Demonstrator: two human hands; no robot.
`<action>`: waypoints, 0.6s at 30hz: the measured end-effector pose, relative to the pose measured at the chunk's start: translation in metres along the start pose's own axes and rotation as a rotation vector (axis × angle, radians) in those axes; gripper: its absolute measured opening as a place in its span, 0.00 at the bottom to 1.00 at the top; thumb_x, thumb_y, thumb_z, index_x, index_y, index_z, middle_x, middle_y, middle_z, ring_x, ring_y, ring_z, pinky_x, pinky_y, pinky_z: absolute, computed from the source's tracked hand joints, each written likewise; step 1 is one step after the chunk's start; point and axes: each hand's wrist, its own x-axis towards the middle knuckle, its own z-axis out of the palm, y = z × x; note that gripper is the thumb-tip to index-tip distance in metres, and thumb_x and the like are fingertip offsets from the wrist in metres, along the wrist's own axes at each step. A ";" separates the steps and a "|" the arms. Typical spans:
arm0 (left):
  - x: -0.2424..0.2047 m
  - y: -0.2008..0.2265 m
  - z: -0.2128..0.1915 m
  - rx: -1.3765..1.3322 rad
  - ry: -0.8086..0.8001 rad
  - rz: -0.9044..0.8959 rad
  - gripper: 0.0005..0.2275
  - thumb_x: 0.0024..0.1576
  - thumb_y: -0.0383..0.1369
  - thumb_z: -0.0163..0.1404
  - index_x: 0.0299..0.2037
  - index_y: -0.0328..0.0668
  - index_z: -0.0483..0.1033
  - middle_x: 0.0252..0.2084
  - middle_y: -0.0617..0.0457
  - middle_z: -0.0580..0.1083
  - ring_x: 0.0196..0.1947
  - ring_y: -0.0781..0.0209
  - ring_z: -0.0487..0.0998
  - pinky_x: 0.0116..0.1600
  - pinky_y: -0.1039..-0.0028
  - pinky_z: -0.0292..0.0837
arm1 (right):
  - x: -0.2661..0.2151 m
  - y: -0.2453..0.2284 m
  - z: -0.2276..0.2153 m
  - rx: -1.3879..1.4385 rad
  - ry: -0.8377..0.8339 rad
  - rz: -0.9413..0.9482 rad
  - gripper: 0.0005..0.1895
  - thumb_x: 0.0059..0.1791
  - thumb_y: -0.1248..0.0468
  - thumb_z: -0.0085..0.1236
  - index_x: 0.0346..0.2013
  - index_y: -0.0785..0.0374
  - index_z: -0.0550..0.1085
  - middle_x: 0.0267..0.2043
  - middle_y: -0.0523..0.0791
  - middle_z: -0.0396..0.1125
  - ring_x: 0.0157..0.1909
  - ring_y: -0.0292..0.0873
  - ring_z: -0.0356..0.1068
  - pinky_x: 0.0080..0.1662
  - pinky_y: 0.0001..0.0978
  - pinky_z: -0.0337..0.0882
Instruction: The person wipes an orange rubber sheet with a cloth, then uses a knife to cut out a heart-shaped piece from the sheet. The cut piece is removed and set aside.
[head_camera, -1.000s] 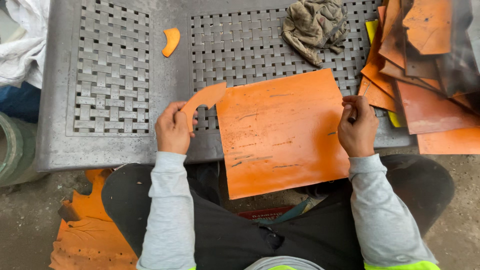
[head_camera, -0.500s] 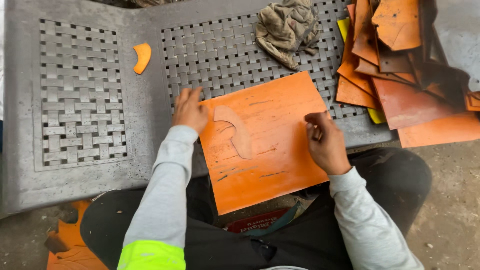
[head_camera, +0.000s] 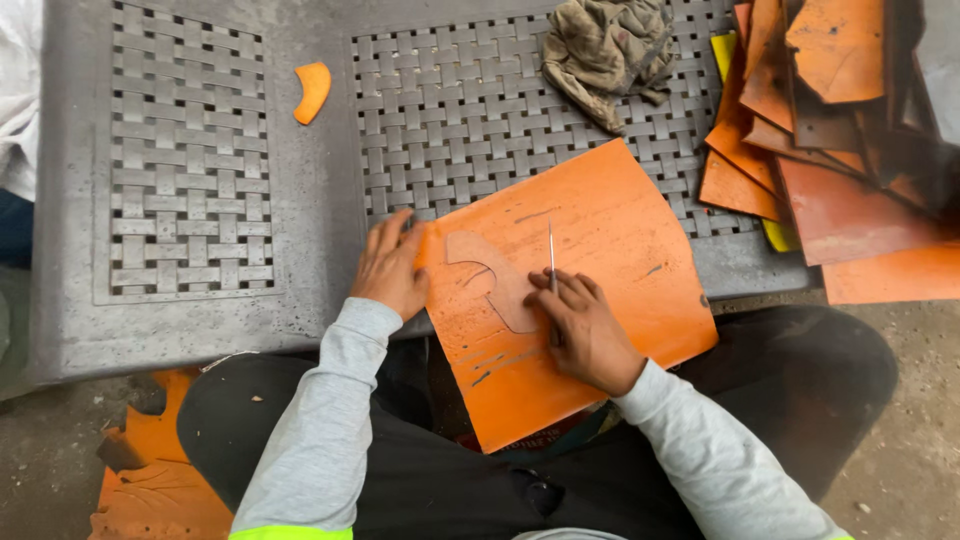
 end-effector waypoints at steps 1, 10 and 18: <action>0.003 0.000 -0.003 -0.027 0.019 0.068 0.28 0.47 0.27 0.58 0.61 0.33 0.71 0.60 0.45 0.68 0.60 0.43 0.65 0.62 0.55 0.61 | 0.001 -0.003 0.002 -0.015 -0.010 -0.008 0.25 0.38 0.73 0.56 0.50 0.61 0.71 0.65 0.52 0.64 0.70 0.57 0.58 0.66 0.54 0.55; 0.027 0.004 -0.004 -0.074 -0.050 0.019 0.22 0.51 0.34 0.62 0.58 0.48 0.77 0.52 0.56 0.72 0.54 0.52 0.69 0.62 0.61 0.66 | 0.008 -0.010 0.011 -0.047 -0.099 -0.023 0.27 0.42 0.63 0.64 0.56 0.58 0.69 0.68 0.51 0.60 0.72 0.57 0.54 0.67 0.60 0.51; 0.035 0.005 -0.010 -0.086 -0.111 0.006 0.19 0.51 0.31 0.61 0.55 0.53 0.79 0.46 0.57 0.71 0.50 0.54 0.70 0.60 0.62 0.67 | 0.020 -0.015 0.016 -0.026 -0.088 0.024 0.32 0.43 0.54 0.66 0.59 0.59 0.68 0.71 0.55 0.56 0.75 0.59 0.49 0.68 0.60 0.48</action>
